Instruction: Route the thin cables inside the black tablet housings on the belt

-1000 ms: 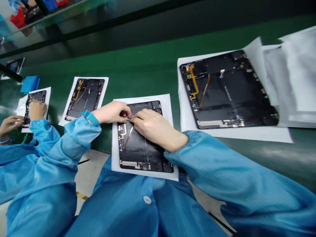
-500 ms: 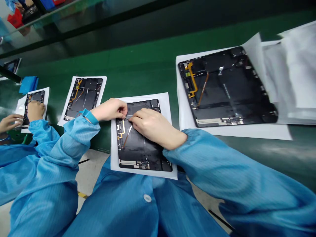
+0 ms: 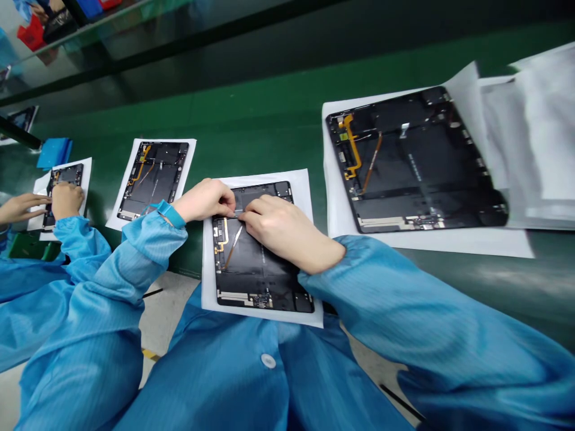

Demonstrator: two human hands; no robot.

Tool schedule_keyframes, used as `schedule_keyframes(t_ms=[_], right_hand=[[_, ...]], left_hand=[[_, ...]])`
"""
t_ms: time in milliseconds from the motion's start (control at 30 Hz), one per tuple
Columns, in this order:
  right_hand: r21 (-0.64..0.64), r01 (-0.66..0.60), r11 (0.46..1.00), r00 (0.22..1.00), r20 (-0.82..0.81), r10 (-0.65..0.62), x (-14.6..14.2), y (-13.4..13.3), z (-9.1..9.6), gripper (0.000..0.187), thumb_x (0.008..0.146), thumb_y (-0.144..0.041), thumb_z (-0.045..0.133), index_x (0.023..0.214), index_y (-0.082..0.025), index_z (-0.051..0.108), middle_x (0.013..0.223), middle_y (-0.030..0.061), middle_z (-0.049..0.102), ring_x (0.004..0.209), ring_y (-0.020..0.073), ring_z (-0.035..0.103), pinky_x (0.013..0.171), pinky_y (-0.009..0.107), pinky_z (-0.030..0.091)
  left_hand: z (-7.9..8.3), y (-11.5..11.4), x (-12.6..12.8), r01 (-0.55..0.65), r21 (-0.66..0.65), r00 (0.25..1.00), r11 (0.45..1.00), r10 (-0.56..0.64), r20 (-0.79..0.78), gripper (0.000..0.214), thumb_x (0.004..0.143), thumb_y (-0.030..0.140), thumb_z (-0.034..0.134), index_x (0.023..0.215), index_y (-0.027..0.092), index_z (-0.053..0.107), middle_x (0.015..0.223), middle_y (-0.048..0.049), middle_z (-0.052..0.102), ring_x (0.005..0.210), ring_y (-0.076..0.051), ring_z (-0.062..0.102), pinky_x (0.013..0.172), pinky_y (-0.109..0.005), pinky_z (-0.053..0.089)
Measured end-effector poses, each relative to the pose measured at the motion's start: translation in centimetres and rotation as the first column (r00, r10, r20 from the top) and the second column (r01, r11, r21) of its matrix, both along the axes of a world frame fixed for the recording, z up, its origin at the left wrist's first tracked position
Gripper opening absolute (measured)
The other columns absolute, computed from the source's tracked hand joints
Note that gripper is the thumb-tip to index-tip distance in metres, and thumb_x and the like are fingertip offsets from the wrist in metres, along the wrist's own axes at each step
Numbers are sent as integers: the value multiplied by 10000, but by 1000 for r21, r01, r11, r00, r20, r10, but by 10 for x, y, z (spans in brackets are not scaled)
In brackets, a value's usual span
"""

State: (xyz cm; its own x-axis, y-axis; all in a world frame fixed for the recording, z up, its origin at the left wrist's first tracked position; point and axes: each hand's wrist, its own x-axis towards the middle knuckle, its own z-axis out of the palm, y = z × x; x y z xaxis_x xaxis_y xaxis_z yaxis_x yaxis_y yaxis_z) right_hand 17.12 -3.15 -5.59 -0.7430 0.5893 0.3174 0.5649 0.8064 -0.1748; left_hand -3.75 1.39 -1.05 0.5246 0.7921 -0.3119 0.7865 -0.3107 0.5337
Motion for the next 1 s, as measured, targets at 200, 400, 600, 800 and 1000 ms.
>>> schedule_keyframes(t_ms=[200, 400, 600, 800, 1000], right_hand=[[-23, 0, 1000, 1000, 7, 0, 0, 1, 0, 231, 982, -113, 563, 883, -135, 771, 849, 104, 675, 818, 238, 527, 761, 354, 410], [-34, 5, 999, 1000, -12, -5, 1, 1, -1, 247, 978, -108, 541, 871, -140, 762, 848, 112, 673, 809, 235, 524, 761, 356, 413], [-71, 1, 997, 996, -94, -8, 3, 2, -6, 239, 933, -115, 531, 911, -148, 767, 898, 122, 697, 847, 247, 567, 773, 372, 448], [-25, 55, 998, 973, -225, -59, 5, 3, -12, 234, 904, -110, 528, 914, -152, 758, 932, 110, 731, 845, 245, 583, 755, 371, 467], [-44, 5, 999, 973, -230, -15, 4, 1, -11, 238, 924, -118, 524, 916, -166, 757, 918, 103, 724, 852, 242, 582, 767, 372, 462]], left_hand=[[-1, 1, 0, -15, -8, 1000, 1000, 14, -28, 42, 761, 193, 795, 731, 165, 800, 724, -5, 744, 687, -136, 629, 686, -252, 408], [12, -5, 13, 34, 48, 975, 998, -22, -219, 71, 806, 187, 743, 783, 202, 808, 795, -20, 764, 755, -168, 666, 689, -260, 429], [22, -10, 20, 65, 90, 943, 994, -32, -330, 110, 841, 161, 674, 821, 193, 777, 851, -50, 746, 854, -218, 692, 760, -293, 475], [15, -32, -23, 32, 256, 988, 966, 8, -155, 322, 802, 27, 581, 1067, 149, 719, 1117, -93, 707, 991, -205, 667, 892, -306, 510], [6, -60, -23, 289, 462, 905, 838, -82, -417, 258, 928, 72, 531, 1079, 156, 722, 1165, -127, 696, 1038, -260, 637, 848, -381, 463]])
